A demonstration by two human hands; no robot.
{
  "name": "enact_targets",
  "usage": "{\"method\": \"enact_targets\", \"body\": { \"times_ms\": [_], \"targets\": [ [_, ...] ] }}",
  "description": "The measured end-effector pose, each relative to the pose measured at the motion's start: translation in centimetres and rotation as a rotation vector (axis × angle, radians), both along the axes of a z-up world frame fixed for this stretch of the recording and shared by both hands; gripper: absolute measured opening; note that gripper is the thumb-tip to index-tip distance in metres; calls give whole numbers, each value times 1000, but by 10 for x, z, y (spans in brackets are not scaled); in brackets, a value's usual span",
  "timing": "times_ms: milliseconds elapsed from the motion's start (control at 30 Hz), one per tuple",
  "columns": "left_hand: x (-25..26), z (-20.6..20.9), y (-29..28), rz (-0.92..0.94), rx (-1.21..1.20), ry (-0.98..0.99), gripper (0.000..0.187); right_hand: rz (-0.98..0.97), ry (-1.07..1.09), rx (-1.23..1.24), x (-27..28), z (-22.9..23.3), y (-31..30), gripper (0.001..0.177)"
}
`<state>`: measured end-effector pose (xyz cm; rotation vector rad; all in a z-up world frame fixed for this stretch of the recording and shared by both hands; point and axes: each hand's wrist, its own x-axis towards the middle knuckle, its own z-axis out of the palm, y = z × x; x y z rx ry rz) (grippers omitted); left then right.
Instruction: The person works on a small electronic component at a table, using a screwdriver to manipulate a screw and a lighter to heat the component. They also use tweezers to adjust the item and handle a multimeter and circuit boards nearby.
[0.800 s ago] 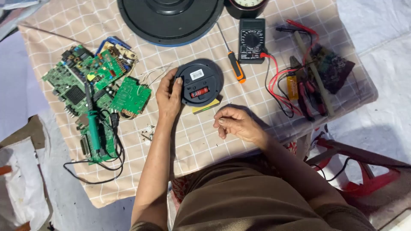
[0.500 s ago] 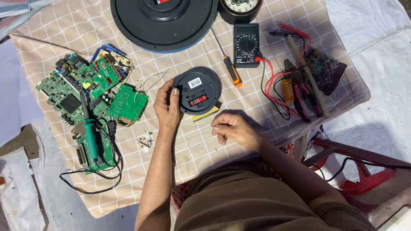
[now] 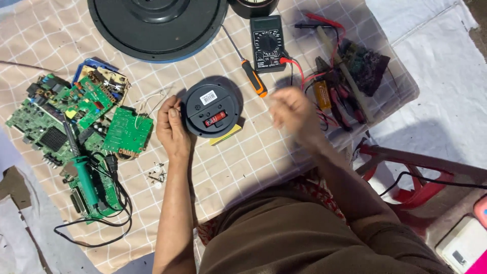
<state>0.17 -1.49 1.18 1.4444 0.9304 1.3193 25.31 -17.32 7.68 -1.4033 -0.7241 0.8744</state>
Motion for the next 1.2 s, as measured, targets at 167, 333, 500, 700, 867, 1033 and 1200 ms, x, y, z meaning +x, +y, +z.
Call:
{"method": "enact_targets", "body": {
  "times_ms": [167, 333, 500, 700, 867, 1033, 1200],
  "targets": [
    [5, 14, -4, 4, -3, 1, 33, -187, -402, -111, 85, 20, -25, 8],
    [5, 18, -7, -13, 12, 57, 32, -367, -524, -162, 132, 6, -61, 10],
    [3, 11, -4, -1, 28, 64, 31, -284, -667, -297, 137, -2, -79, 10],
    [0, 10, -4, -1, 28, 76, 31, -231, -771, -323, 164, -18, -94, 16],
    [-5, -1, -2, -19, 0, 64, 34, -244, -884, -459, 179, -5, -109, 10],
    [-5, 1, -2, -32, -14, 59, 37, -223, -876, -456, 173, -2, -105, 5],
    [3, 17, -7, 19, 29, 121, 32, -136, -776, -516, 148, -19, -83, 21]
  ]
}}
